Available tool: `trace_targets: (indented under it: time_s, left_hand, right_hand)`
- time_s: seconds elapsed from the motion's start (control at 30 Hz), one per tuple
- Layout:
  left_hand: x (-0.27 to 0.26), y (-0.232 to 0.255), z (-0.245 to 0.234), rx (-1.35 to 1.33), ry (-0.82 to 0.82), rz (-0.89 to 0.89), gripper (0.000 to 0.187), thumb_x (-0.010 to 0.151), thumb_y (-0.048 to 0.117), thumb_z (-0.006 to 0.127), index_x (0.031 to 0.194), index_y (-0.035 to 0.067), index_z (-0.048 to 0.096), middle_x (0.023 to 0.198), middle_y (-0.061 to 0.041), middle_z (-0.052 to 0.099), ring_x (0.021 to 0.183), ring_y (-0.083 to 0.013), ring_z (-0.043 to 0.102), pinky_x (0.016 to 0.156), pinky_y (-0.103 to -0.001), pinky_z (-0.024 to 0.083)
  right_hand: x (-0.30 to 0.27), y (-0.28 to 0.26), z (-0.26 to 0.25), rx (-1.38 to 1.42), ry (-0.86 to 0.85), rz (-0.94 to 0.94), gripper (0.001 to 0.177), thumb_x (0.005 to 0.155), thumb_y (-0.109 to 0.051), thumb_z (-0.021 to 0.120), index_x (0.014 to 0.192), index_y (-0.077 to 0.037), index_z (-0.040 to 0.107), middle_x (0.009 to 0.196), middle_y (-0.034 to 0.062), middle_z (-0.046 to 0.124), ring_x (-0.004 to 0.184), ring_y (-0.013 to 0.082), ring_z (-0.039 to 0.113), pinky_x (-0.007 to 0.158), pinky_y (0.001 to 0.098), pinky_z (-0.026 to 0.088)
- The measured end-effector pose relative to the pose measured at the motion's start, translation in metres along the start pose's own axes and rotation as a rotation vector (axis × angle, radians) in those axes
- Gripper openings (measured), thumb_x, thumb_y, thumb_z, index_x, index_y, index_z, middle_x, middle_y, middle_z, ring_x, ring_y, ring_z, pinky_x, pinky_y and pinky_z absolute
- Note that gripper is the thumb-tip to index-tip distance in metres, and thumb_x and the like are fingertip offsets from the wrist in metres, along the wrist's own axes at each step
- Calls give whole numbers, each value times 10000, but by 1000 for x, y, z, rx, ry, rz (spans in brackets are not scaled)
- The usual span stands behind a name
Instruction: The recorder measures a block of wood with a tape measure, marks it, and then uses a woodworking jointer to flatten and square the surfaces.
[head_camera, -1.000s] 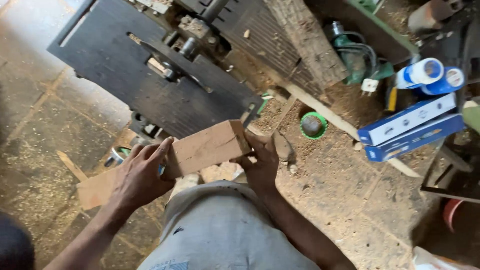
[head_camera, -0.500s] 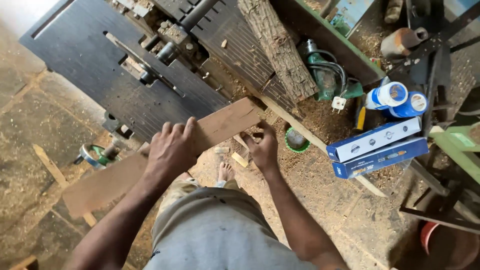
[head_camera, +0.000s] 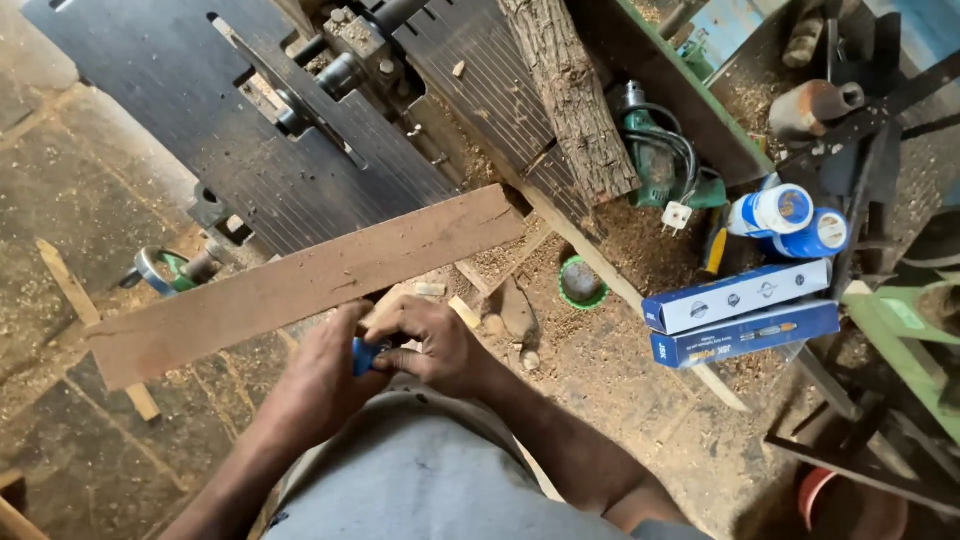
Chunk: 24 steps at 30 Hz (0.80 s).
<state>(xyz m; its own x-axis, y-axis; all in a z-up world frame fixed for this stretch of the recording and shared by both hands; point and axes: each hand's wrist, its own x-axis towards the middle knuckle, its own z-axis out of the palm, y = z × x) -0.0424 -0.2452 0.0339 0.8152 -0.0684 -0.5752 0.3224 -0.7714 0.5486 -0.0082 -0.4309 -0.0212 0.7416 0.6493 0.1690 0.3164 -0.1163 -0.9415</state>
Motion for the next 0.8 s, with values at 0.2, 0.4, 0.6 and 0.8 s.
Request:
trace_targets:
  time_s: [0.2,0.4,0.6,0.8]
  left_hand:
    - [-20,-140,-43,30,415,-223,315,959,330,658,1251,242,737,1085,-71,784,764,-186,752,626,-358,638]
    - [-21,-298,-74,155,587,-376,379,985,520,710,1190,216,804,1114,-117,789,922,-283,740,831,-431,583]
    - [-46,-226,-103,-157,483,-602,266,960,402,686,1187,298,777,1218,-6,728,817,-185,655,687,-350,582]
    - [-32,-270,-86,-83,510,-477,246,945,381,708,1154,285,798,1149,-8,722,859,-161,630,700,-291,559]
  right_hand:
    - [25,47,-62,-183,792,518,137,1036,-151,611,953,-72,687,900,82,740,721,201,668,652,340,583]
    - [19,152,-119,-454,702,366,236,937,-60,736,1164,4,716,1083,155,714,933,236,689,815,374,568]
    - [25,107,-86,-702,756,341,273,937,-29,802,1189,21,710,1018,172,772,909,254,755,818,374,589]
    - [24,114,-78,-732,874,415,203,951,-28,793,1142,1,729,969,127,777,841,218,745,759,350,595]
